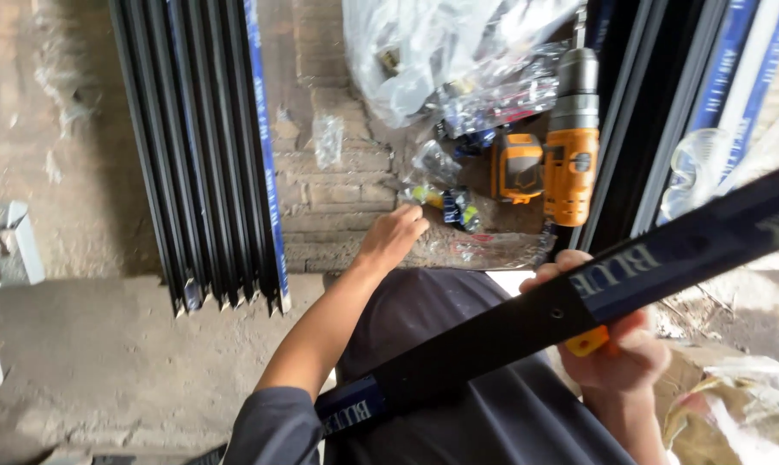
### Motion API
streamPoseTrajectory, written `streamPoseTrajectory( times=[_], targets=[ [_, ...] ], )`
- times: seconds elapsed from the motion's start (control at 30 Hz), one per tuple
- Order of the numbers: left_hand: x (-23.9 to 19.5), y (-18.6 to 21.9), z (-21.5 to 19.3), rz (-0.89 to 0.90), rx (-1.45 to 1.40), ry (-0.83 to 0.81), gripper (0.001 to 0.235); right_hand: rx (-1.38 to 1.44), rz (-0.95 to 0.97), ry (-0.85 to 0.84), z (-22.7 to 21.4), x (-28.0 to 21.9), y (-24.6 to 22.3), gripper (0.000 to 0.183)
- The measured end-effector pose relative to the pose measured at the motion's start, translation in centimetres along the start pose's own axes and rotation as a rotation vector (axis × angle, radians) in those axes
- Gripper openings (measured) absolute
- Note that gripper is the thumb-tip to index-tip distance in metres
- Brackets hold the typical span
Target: Installing hardware components onto black metal profiles using a screwdriver and power drill.
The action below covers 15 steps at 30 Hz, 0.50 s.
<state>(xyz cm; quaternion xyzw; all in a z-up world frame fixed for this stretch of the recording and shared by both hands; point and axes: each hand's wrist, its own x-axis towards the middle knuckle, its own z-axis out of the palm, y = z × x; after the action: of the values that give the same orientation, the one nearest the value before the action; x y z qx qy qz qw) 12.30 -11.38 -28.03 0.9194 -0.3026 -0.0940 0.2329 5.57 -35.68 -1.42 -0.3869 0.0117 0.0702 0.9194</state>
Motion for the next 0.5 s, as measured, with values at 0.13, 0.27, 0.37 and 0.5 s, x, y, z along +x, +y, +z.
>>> streamPoseTrajectory(
  times=[0.13, 0.27, 0.37, 0.5],
  targets=[
    [-0.6, 0.5, -0.6, -0.078, 0.009, 0.091, 0.021, 0.150, 0.075, -0.008, 0.4, 1.0, 0.4, 0.069],
    [-2.1, -1.3, -0.7, -0.236, -0.075, 0.109, 0.008, 0.173, -0.080, 0.089, 0.0, 1.8, 4.1, 0.057],
    [-2.2, -2.3, -1.3, -0.262, -0.121, 0.079, 0.007, 0.173, -0.043, 0.089, 1.1, 2.4, 4.4, 0.045],
    [-2.6, -2.5, -2.4, -0.408, -0.272, 0.084, 0.010, 0.188, -0.030, 0.119, 1.4, 1.3, 4.2, 0.043]
  ],
)
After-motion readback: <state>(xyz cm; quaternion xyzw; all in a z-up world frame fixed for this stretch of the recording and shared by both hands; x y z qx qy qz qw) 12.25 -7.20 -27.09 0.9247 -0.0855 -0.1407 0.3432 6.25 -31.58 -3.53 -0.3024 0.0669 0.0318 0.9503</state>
